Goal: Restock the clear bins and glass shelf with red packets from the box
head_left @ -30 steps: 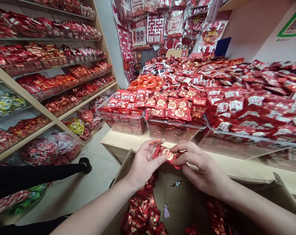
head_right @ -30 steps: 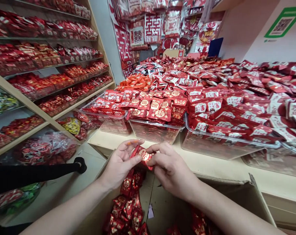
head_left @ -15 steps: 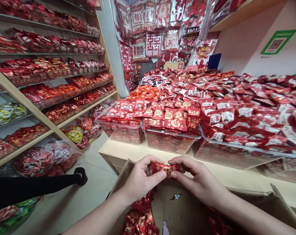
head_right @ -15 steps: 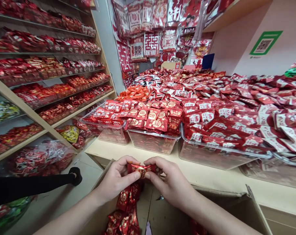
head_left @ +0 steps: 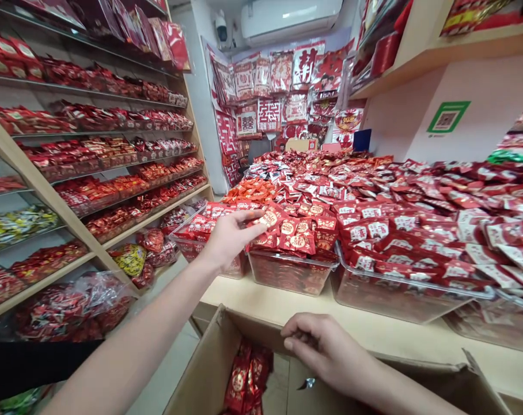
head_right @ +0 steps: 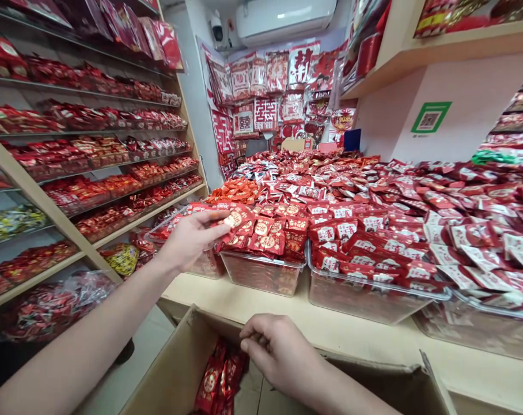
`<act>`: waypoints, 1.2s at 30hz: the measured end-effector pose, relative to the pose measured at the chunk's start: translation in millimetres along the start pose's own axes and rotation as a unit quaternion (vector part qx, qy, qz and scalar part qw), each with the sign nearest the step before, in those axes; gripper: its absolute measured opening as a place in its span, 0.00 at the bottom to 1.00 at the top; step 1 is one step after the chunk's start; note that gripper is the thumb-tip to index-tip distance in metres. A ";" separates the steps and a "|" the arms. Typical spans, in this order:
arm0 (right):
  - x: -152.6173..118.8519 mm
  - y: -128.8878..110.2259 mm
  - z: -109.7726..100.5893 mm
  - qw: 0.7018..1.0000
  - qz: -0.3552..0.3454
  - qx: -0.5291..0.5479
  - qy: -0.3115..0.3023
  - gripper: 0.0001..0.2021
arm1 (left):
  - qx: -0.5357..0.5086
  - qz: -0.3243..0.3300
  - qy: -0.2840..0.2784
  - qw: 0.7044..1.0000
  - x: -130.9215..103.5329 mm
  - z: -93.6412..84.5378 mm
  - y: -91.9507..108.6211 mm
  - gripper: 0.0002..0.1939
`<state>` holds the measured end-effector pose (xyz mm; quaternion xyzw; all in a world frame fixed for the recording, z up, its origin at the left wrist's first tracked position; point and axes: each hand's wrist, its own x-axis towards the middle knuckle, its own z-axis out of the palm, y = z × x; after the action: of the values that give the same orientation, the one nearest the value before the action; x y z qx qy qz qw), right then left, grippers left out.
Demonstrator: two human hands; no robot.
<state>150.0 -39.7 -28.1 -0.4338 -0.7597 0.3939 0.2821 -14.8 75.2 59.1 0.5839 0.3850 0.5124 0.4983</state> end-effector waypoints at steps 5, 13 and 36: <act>-0.8 3.7 4.2 0.998 -0.026 -0.058 -0.017 0.07 | 0.138 0.021 -0.008 0.990 56.6 23.4 -5.3 0.16; -0.5 -0.9 -3.6 0.995 -0.044 -0.083 -0.036 0.08 | 0.161 -0.064 -0.034 0.984 78.8 53.2 -18.0 0.07; -7.0 -4.5 -18.6 0.977 -0.040 -0.171 -0.122 0.11 | 0.325 -0.038 -0.307 0.894 -31.4 36.5 6.8 0.01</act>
<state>165.6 -40.6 -15.0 -0.3937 -0.8611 0.2967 0.1242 14.9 36.8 59.8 0.8264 0.3800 0.1343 0.3933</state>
